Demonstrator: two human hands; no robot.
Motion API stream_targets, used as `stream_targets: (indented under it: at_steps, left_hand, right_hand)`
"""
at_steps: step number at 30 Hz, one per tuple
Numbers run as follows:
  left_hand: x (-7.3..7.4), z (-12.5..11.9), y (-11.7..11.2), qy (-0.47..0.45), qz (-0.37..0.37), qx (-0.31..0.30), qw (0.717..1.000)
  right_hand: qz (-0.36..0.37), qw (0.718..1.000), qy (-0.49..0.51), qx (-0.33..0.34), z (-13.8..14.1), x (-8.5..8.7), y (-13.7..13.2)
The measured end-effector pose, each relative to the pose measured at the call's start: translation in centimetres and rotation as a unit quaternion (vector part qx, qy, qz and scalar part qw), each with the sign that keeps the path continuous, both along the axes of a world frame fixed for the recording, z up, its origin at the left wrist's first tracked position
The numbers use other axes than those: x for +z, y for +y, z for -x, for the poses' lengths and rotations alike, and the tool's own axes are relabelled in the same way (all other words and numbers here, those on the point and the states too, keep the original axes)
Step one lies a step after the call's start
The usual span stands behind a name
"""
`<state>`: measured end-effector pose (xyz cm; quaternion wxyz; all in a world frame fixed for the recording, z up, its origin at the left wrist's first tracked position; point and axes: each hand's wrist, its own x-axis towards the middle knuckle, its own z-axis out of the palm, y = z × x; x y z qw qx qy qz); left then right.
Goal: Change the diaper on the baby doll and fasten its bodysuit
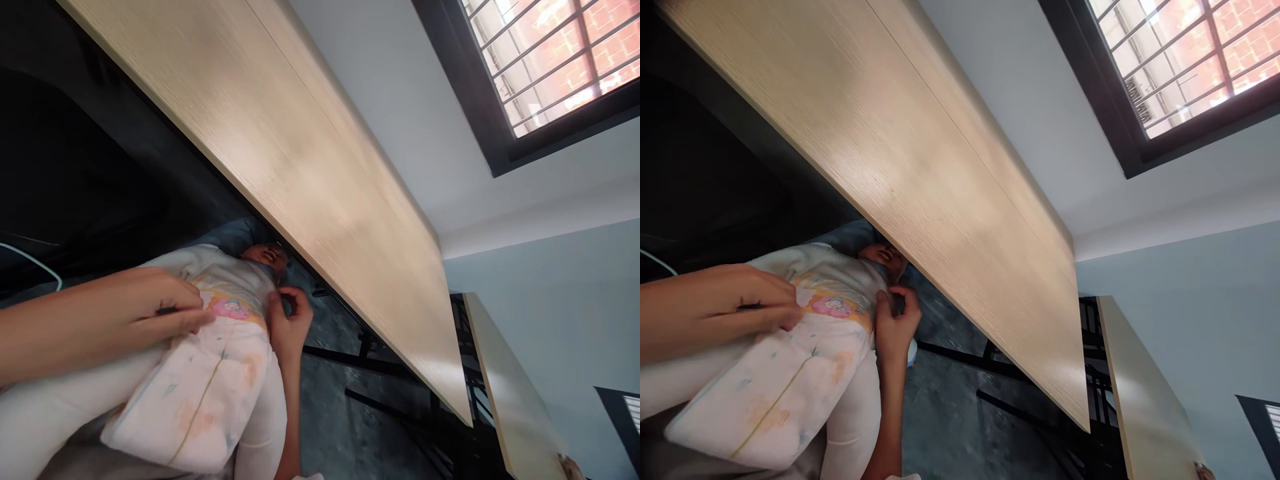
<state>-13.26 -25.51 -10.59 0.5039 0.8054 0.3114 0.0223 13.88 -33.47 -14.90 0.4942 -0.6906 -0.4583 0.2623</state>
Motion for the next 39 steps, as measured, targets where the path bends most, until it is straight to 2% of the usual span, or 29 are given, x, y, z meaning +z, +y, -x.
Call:
stream_targets:
  at_steps: [3, 7, 10, 14, 19, 26, 32, 36, 39]
  left_hand:
    - [-0.4, -0.9, -0.6, 0.008, -0.011, 0.093, 0.996]
    - [-2.1, -1.3, -1.1, -0.047, -0.030, 0.165, 0.985]
    - [-2.6, -1.4, -0.9, -0.012, -0.008, 0.174, 0.985]
    - [-2.1, -1.4, -0.5, 0.010, 0.050, 0.151, 0.987]
    - [-1.6, -1.3, -0.5, -0.011, 0.055, 0.147, 0.988]
    - [-2.3, -1.1, -0.5, -0.015, 0.051, 0.149, 0.987]
    - [-1.7, -1.2, -0.5, -0.011, -0.019, 0.167, 0.986]
    - [-2.4, -0.1, -0.2, 0.029, -0.067, 0.189, 0.979]
    - [-2.6, 0.6, -0.2, 0.052, -0.066, 0.223, 0.971]
  right_hand:
    - [0.001, 0.997, 0.071, 0.032, 0.0, 1.4, -1.8]
    - [0.047, 0.982, 0.135, 0.121, -0.4, 2.8, -3.7]
    - [0.077, 0.972, 0.135, 0.175, -1.0, 3.1, -4.2]
    - [0.110, 0.962, 0.126, 0.216, -1.6, 3.3, -3.6]
    - [0.153, 0.957, 0.141, 0.202, -1.4, 3.8, -3.2]
    - [0.163, 0.959, 0.144, 0.184, -1.5, 3.6, -3.9]
    - [0.181, 0.953, 0.158, 0.183, -1.7, 3.4, -3.8]
    - [0.191, 0.952, 0.156, 0.180, -1.5, 3.3, -3.7]
    - [0.189, 0.953, 0.158, 0.178, -1.5, 3.1, -3.8]
